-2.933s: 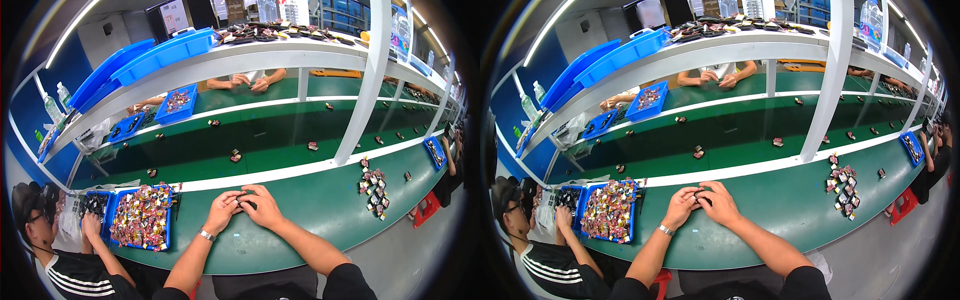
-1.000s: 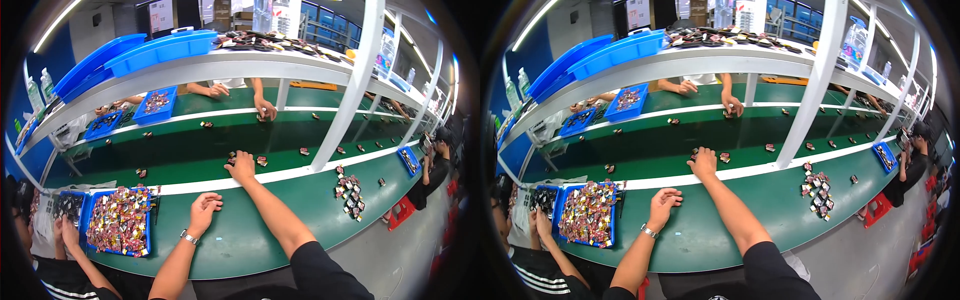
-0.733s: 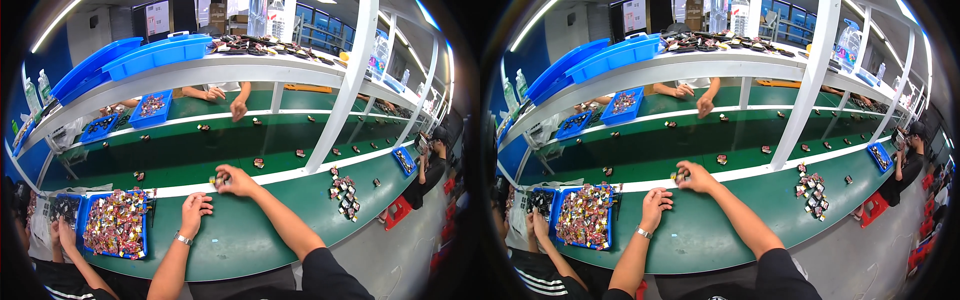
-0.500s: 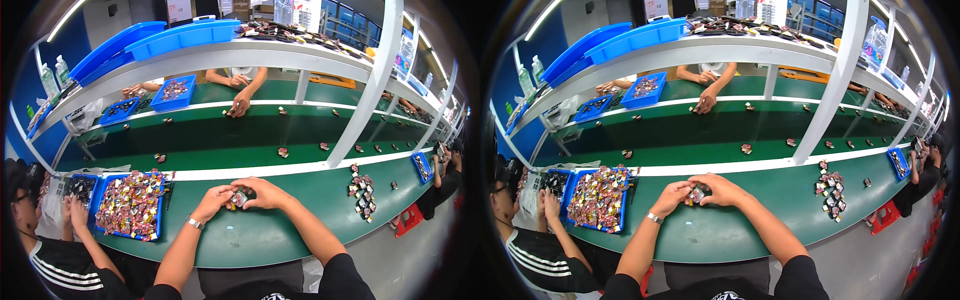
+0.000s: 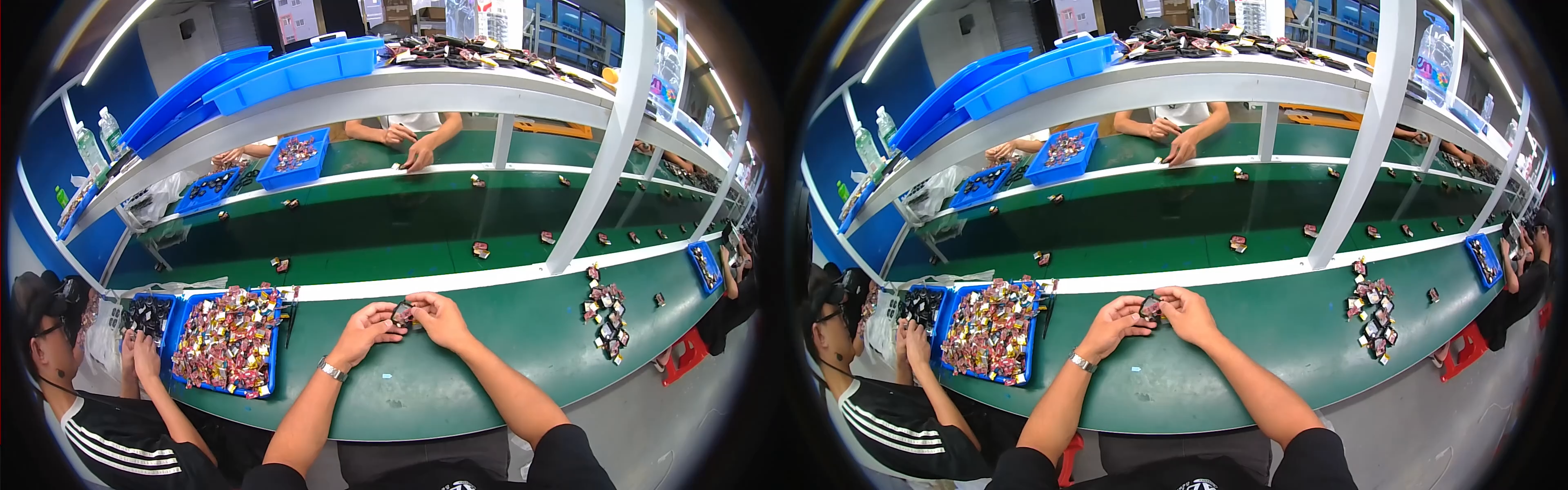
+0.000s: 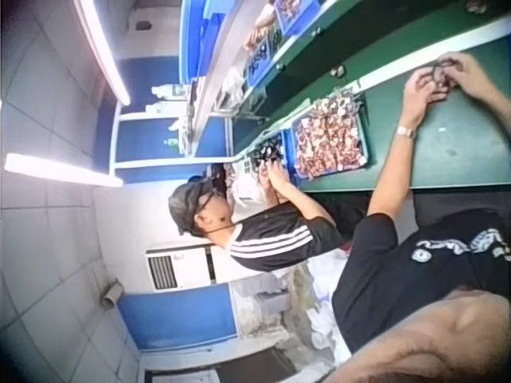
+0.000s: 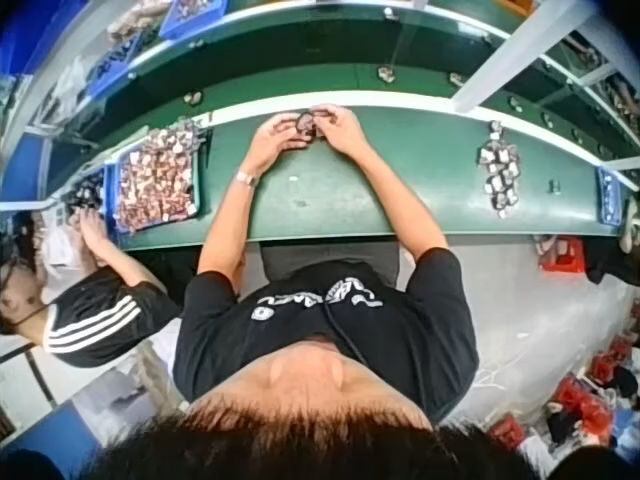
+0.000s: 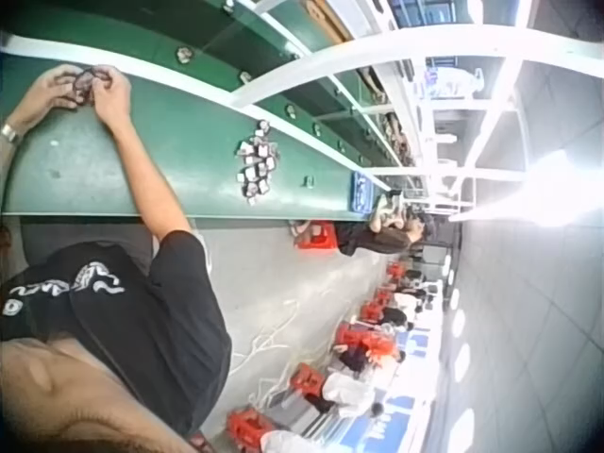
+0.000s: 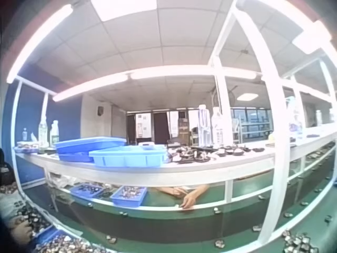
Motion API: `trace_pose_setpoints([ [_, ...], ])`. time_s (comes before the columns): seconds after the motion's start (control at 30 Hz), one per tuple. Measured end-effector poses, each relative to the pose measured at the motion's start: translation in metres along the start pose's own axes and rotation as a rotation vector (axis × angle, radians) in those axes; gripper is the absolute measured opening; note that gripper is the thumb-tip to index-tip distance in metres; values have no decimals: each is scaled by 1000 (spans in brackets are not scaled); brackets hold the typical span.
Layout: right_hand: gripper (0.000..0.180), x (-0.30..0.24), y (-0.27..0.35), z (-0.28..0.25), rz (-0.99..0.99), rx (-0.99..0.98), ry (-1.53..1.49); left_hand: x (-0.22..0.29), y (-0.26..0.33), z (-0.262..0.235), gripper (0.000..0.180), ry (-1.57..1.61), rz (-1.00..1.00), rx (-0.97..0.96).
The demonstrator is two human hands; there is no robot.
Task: Sorting and assembling small electronic components or badges on a factory production line.
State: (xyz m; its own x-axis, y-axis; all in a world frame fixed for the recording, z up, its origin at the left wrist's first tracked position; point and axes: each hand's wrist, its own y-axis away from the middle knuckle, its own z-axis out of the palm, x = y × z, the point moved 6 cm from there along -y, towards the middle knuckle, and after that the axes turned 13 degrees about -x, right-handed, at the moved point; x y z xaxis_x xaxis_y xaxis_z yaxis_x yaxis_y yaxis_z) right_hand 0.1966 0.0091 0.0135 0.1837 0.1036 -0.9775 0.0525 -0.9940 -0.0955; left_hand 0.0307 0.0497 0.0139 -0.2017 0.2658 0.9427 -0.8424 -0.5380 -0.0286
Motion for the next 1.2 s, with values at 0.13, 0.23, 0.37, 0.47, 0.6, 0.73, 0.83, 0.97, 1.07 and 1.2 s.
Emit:
trace_pose_setpoints([
  [0.13, 26, -36, 10, 2, 53, -11, 108, 3, 1, 5, 36, -1, -78, -39],
  [0.23, 26, -44, 12, 6, -43, -18, 129, 4, 0, 8, 38, -54, -97, -51],
  [0.37, 28, -59, 17, 8, -363, 49, 516, 7, -2, 11, 34, -66, -54, -60],
  [0.47, 27, -76, 26, 13, -515, 61, 671, 5, 1, 7, 33, -63, -70, -8],
  [0.6, 23, -73, 27, 17, -505, -27, 794, 3, 0, 5, 30, -64, -64, 8],
  [0.73, 21, -69, 25, 14, -469, -70, 785, 4, 1, 8, 29, -68, -52, -3],
  [0.83, 16, -65, 23, 14, -428, -139, 737, 3, -1, 9, 30, -71, -54, -21],
  [0.97, 7, -57, 19, 16, -393, -134, 634, 5, 0, 10, 31, -51, -45, -33],
  [1.07, 7, -51, 18, 14, -316, -104, 562, 5, -1, 12, 39, -65, -48, -87],
  [1.2, 10, -50, 17, 17, -283, -98, 545, 4, 2, 10, 38, -119, -27, -109],
])
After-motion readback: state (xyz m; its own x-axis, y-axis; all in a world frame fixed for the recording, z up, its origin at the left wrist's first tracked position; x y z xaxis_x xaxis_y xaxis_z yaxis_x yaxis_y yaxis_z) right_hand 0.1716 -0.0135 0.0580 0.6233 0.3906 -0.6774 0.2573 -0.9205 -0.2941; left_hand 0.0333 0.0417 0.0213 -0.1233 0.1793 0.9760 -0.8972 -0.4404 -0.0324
